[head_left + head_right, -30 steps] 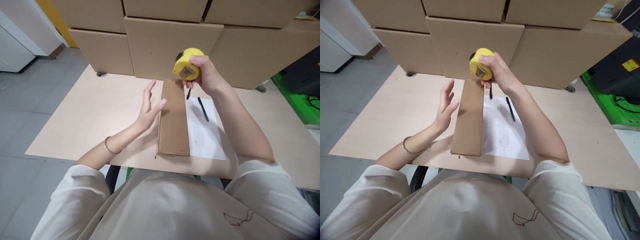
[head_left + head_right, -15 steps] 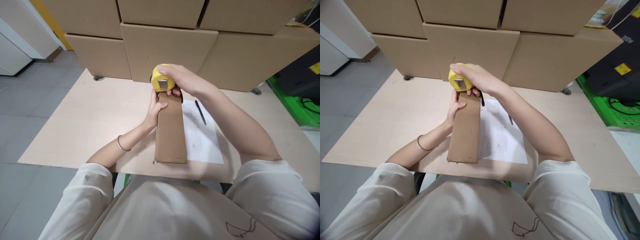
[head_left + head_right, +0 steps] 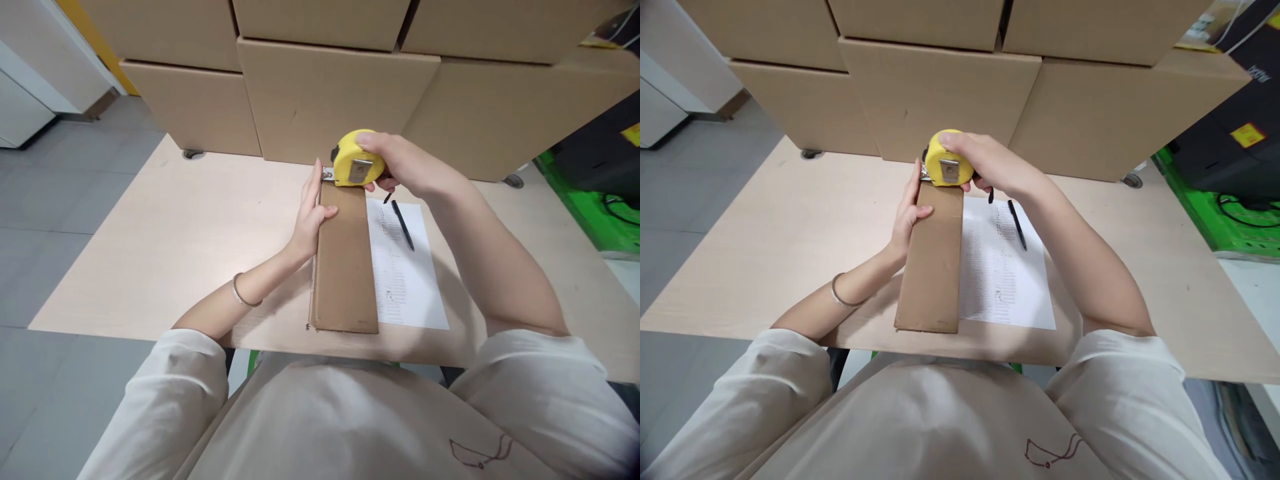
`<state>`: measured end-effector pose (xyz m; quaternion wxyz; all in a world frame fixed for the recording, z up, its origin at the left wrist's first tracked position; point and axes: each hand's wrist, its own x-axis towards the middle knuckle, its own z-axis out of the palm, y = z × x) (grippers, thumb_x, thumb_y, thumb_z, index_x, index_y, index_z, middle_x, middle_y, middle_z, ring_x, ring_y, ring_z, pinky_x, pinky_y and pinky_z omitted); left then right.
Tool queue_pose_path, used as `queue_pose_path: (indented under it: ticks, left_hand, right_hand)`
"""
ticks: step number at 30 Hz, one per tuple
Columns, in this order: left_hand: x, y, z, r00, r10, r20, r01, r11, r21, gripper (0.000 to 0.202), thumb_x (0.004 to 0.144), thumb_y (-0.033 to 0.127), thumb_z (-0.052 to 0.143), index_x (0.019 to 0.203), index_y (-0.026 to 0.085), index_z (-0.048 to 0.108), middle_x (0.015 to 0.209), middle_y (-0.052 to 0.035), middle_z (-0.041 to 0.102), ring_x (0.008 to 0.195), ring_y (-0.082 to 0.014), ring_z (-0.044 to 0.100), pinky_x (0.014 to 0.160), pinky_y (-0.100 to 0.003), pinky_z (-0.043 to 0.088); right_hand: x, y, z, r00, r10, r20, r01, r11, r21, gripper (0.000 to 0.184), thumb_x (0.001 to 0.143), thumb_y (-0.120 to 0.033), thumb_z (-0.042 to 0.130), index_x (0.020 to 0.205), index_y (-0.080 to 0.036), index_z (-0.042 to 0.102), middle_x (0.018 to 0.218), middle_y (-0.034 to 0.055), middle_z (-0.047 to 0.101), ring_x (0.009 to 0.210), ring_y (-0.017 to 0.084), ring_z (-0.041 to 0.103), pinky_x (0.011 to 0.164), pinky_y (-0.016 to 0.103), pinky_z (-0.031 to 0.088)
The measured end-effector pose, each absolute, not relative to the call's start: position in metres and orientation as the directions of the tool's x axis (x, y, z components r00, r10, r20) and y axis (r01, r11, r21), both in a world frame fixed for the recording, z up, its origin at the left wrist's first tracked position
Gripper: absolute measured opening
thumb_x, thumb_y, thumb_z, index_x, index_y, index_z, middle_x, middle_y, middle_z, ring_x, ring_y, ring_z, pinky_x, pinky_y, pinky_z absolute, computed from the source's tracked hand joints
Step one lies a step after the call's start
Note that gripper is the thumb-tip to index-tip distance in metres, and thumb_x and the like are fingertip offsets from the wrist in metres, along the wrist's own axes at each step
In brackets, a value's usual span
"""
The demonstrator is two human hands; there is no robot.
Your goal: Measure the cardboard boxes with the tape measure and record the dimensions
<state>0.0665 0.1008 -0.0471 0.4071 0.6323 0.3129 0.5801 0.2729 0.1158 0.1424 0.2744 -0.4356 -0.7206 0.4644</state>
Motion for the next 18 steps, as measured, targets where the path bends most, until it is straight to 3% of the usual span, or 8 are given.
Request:
queue_pose_path:
  ticks: [5,11,14,18]
  left_hand:
    - [0.065,0.105,-0.054,0.146,0.867,0.477,-0.022,-0.479,0.877,0.112,0.096,0.067,0.077,0.195,0.043,0.031,0.211,0.0046,0.023,0.196,-0.0449,0.01,0.158,-0.058,0.014]
    - [0.068,0.092,-0.04,0.088,0.895,0.436,-0.075,-0.431,0.899,0.105,0.091,0.067,0.081,0.187,0.039,0.049,0.209,0.0022,0.03,0.197,-0.045,0.005,0.159,-0.057,0.013]
    - [0.067,0.084,-0.032,0.064,0.925,0.374,-0.148,-0.361,0.921,0.1,0.089,0.063,0.084,0.182,0.038,0.057,0.207,0.0018,0.036,0.196,-0.0463,0.013,0.159,-0.057,0.017]
    - [0.065,0.08,-0.027,0.083,0.937,0.338,-0.187,-0.319,0.929,0.099,0.09,0.058,0.084,0.183,0.037,0.056,0.205,-0.0006,0.04,0.193,-0.0468,0.025,0.158,-0.058,0.02]
  right_hand:
    - [0.32,0.117,0.129,-0.382,0.924,-0.009,0.361,0.141,-0.922,0.049,0.103,-0.077,0.075,0.095,-0.028,0.077,0.067,0.0038,0.062,0.053,0.021,0.049,0.044,0.037,0.03]
    - [0.332,0.129,0.101,-0.325,0.946,0.011,0.271,0.104,-0.957,0.062,0.092,-0.091,0.078,0.094,-0.03,0.073,0.066,0.0025,0.063,0.05,0.02,0.049,0.04,0.036,0.024]
    - [0.32,0.132,0.096,-0.342,0.937,0.07,0.195,0.143,-0.97,0.059,0.091,-0.089,0.081,0.091,-0.031,0.072,0.069,0.0027,0.067,0.048,0.019,0.049,0.039,0.037,0.023]
    - [0.313,0.134,0.098,-0.37,0.928,0.05,0.185,0.127,-0.974,0.055,0.093,-0.085,0.082,0.092,-0.032,0.072,0.067,0.0014,0.064,0.045,0.019,0.045,0.038,0.037,0.023]
